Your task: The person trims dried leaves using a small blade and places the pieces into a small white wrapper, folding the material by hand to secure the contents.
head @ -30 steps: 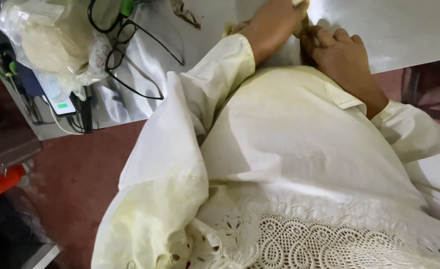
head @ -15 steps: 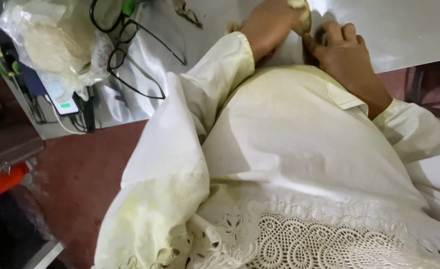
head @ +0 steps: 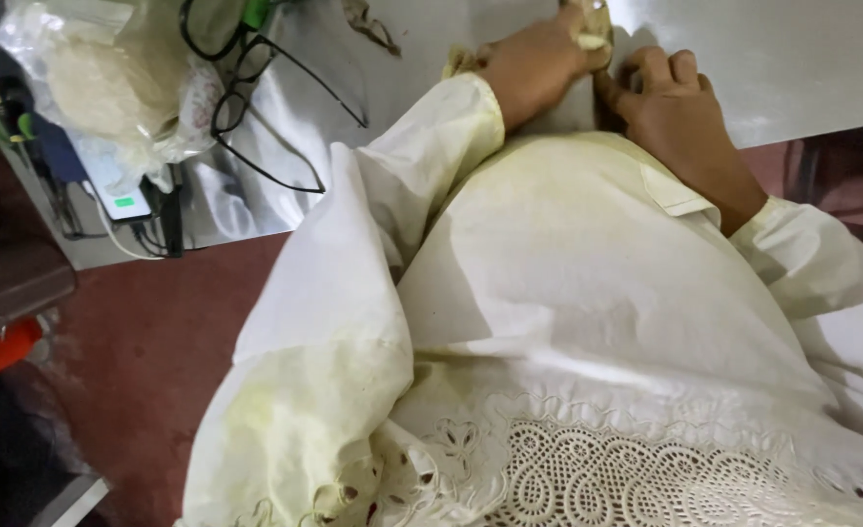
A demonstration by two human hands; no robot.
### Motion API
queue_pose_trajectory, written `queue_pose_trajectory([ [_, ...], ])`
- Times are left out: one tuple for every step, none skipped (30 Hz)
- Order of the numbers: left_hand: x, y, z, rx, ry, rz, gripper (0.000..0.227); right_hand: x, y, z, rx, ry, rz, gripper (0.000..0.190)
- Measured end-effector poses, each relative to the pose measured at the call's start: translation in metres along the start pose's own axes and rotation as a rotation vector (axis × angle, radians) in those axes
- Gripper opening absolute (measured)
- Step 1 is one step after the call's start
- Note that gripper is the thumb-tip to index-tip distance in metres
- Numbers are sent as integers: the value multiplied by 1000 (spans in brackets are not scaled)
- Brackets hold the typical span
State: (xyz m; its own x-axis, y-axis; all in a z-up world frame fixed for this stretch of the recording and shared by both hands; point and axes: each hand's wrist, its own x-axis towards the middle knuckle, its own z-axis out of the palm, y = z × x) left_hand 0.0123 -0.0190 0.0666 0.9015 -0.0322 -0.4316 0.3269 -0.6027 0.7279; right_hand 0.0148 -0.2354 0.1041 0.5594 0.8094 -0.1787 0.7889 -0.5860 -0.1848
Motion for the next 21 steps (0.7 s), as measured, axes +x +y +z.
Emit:
queue_pose_trajectory([
  [2, -1, -7, 5, 3, 1, 55, 1, -4, -5, 1, 6, -1, 56],
  [5, -1, -13, 14, 109, -3, 48, 2, -8, -10, 29, 25, -16, 49],
  [9, 0, -17, 17, 210, -2, 53, 0, -11, -15, 53, 39, -27, 42],
  [33, -28, -8, 17, 209, 3, 53, 4, -7, -13, 50, 40, -23, 42],
  [57, -56, 4, 121, 295, 200, 32, 6, -3, -9, 43, -5, -41, 45],
  [81, -83, 15, 225, 377, 400, 20, 9, 2, -6, 37, -50, -59, 48],
  [77, -84, 14, 224, 374, 396, 20, 11, 11, 7, 40, -53, -60, 48],
  [72, -84, 13, 142, 370, 358, 18, 13, 20, 20, -23, 37, -80, 36],
  [67, -85, 9, 64, 369, 318, 19, 16, 28, 32, -86, 131, -103, 28],
  [56, -83, 2, 66, 370, 313, 19, 17, 25, 32, -82, 132, -107, 28],
  [48, -79, -4, -54, 370, 260, 25, 19, 24, 30, -32, 196, -110, 22],
  [41, -76, -11, -175, 369, 208, 33, 22, 24, 28, 18, 261, -112, 17],
  [36, -74, -13, -175, 370, 211, 33, 25, 22, 27, 15, 263, -112, 17],
  [31, -72, -15, -295, 364, 161, 43, 29, 21, 26, 15, 273, -115, 15],
  [26, -70, -18, -417, 359, 110, 53, 33, 20, 23, 13, 282, -120, 28],
  [23, -77, -6, -418, 362, 113, 53, 32, 16, 24, 9, 284, -121, 28],
  [26, -81, -1, -330, 350, 242, 47, 36, 15, 20, 52, 300, -120, 43],
  [29, -85, 3, -237, 337, 368, 43, 41, 13, 15, 96, 317, -119, 61],
  [26, -88, 6, -234, 357, 387, 43, 41, 11, 16, 76, 333, -130, 61],
  [23, -91, 9, -124, 353, 424, 45, 40, 8, 17, 139, 330, -108, 42],
  [26, -93, 7, -1, 367, 469, 48, 46, 9, 17, 194, 344, -97, 24],
])
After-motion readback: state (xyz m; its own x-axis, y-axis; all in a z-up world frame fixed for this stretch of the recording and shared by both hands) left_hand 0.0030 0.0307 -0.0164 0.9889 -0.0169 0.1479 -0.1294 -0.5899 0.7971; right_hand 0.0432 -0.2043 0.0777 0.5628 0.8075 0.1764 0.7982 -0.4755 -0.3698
